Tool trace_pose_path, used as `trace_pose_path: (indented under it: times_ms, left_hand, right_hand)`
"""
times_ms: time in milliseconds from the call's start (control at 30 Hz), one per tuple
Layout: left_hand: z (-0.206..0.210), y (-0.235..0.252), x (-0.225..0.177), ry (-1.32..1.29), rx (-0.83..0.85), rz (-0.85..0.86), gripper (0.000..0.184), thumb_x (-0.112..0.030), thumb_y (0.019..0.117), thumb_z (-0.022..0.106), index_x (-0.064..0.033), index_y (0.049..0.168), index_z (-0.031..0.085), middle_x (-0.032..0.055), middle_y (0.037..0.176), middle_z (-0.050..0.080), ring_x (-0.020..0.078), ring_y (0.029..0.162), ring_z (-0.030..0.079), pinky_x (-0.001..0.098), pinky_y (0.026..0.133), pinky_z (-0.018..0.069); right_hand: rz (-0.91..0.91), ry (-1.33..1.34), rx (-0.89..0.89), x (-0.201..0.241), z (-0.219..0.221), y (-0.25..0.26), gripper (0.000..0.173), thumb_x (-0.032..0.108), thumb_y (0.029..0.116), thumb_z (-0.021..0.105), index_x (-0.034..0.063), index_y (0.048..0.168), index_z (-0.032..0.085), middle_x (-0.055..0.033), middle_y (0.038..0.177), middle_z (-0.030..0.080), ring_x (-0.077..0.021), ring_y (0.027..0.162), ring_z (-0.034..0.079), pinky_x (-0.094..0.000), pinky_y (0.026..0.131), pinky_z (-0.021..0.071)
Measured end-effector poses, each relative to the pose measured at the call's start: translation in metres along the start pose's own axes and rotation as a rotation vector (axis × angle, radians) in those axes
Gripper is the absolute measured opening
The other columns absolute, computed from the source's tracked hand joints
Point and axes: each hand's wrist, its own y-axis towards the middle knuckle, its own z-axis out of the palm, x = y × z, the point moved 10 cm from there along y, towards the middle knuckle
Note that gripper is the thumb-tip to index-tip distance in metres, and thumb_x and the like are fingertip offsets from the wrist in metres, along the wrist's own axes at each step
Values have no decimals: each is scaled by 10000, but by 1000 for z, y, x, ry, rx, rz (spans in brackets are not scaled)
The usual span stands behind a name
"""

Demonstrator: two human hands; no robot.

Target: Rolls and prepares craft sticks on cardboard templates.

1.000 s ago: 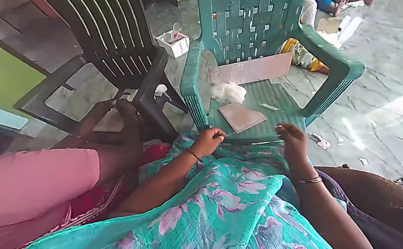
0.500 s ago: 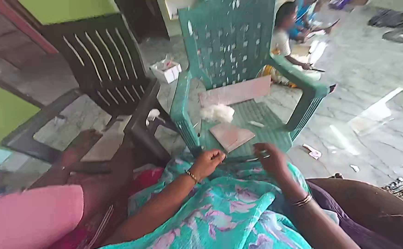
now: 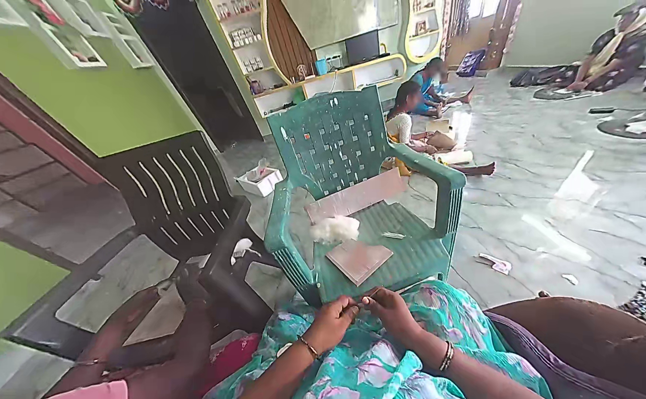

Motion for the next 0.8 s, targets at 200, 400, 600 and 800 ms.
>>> trace_pose_path:
  times_ms: [200,400,600,800]
  left_hand:
    - [-1,-4,-1,79,-33,32,303,-208,1063,498,31,1137,668,139,957,667,189,842,622,375,821,517]
    - [-1,-10,-4,148,13,-16,326,-206,1083,473,57,1166,647,186,977,670,253,869,649,440,856,535]
    - [-4,-10,-28,95,28,-41,351,-214,1104,435,7,1307,616,153,1124,694,173,938,664,350,883,535]
    - [1,-4,-40,72,14,-8,335,-222,1107,453,5,1278,632,119,1044,688,118,848,635,290,810,528]
  right_hand:
    - [-57,171,-84,2,-7,-7,71,53,980,611,28,938,663,24,843,673,-31,763,637,-231,746,550]
    - [-95,146,-114,7,-21,-6,125,75,1001,582,-19,959,652,2,839,651,-41,740,610,-241,731,538]
    - [-61,257,-129,-1,-32,-6,126,36,1015,551,37,926,640,14,844,669,-50,719,610,-237,720,534]
    - [-81,295,-68,-1,-25,-8,146,5,1003,554,49,921,667,28,866,689,-33,704,604,-219,702,529]
